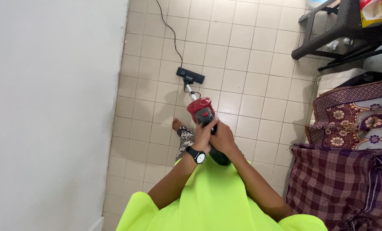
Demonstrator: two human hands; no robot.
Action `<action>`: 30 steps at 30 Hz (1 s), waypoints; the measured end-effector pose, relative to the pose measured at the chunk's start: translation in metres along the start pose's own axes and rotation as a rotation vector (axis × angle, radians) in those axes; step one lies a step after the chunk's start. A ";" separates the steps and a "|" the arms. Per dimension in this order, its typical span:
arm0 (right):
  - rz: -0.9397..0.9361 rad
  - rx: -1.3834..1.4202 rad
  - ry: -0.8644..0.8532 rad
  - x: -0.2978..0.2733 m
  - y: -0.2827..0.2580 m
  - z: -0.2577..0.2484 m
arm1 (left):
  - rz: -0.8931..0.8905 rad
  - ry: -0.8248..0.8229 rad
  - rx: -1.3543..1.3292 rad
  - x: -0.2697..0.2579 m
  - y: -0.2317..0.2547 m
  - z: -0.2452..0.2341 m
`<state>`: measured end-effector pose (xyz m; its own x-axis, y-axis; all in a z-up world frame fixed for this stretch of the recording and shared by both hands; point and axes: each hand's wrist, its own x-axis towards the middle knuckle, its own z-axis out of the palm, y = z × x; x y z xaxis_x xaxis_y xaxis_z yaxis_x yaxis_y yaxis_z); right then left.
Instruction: Vacuuming a tiled floor using a stick vacuum cleaner in a hallway area.
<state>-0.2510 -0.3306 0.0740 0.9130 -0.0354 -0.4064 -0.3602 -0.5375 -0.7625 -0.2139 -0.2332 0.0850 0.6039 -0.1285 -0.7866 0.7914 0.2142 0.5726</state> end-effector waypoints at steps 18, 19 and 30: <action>0.097 -0.087 0.039 0.026 0.011 -0.010 | 0.062 0.177 0.348 0.032 -0.050 -0.209; 0.120 -0.109 0.027 0.019 0.011 -0.013 | 0.014 0.242 0.317 0.041 -0.067 -0.235; 0.303 -0.252 0.012 -0.017 -0.012 -0.025 | -0.297 0.464 0.134 0.041 -0.161 -0.333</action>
<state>-0.2578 -0.3446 0.1031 0.7749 -0.2332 -0.5875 -0.5572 -0.6909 -0.4607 -0.3483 0.0495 -0.1163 0.2726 0.2812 -0.9201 0.9442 0.1055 0.3120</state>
